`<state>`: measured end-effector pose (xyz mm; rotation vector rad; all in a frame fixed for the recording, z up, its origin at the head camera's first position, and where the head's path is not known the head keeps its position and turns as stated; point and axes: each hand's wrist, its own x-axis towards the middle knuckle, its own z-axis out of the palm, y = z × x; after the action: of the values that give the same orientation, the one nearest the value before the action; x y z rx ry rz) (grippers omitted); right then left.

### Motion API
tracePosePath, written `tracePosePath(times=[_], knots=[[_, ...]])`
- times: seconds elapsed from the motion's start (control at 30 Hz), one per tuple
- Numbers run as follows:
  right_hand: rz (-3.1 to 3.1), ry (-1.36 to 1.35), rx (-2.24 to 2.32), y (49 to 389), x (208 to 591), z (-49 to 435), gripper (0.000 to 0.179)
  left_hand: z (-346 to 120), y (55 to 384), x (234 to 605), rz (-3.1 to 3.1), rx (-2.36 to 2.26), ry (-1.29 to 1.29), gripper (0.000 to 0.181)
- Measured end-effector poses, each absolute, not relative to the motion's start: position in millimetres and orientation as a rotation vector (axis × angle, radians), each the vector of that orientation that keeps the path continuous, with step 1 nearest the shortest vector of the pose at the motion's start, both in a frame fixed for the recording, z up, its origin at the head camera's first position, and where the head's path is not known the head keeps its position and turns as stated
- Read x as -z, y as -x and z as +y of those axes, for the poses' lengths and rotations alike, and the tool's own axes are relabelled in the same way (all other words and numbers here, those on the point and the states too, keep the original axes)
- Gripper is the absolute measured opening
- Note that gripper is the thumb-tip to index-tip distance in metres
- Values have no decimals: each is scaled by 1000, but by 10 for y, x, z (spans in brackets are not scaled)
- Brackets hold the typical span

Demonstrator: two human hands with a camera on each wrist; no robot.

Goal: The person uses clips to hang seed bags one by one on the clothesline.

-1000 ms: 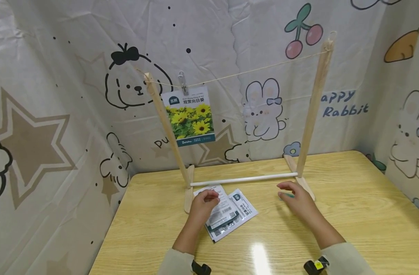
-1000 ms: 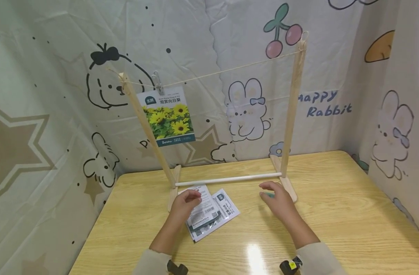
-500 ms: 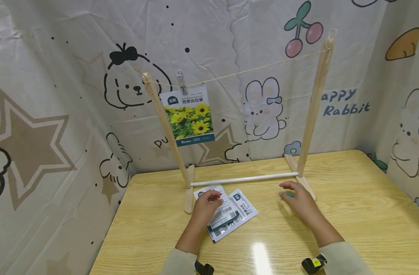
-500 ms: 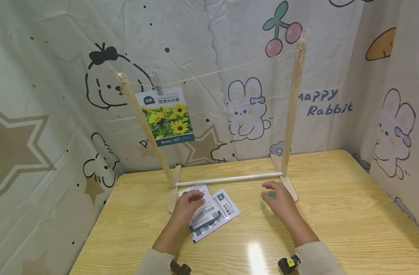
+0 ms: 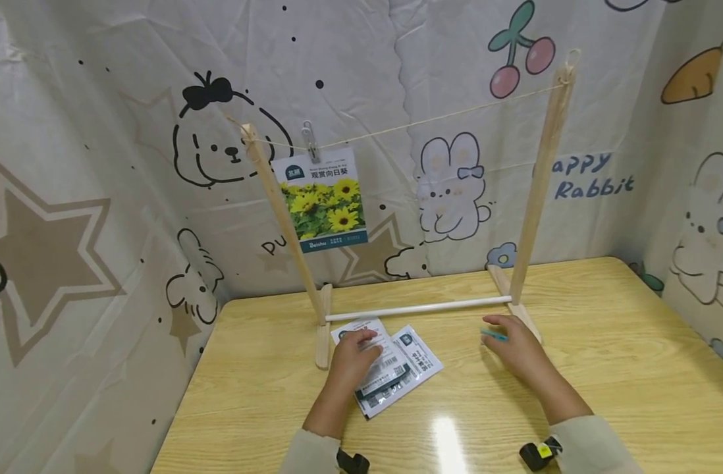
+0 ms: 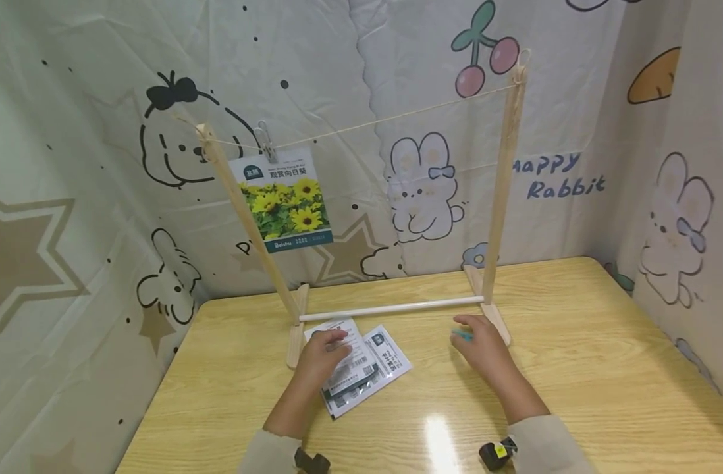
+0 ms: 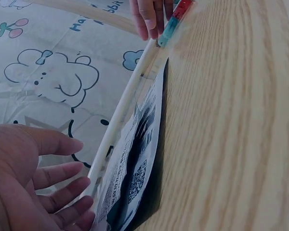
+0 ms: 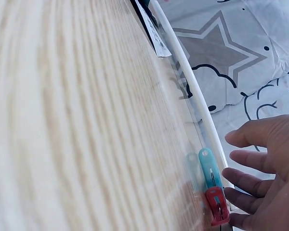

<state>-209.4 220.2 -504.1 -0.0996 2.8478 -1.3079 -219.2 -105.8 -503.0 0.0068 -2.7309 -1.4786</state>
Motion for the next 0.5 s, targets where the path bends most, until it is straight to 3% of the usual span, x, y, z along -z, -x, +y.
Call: tracePosePath(times=[0.5], knots=[[2899,99,1212,2112,5032,2193,48,-955,2059,4986,-2954,1001,249,61]])
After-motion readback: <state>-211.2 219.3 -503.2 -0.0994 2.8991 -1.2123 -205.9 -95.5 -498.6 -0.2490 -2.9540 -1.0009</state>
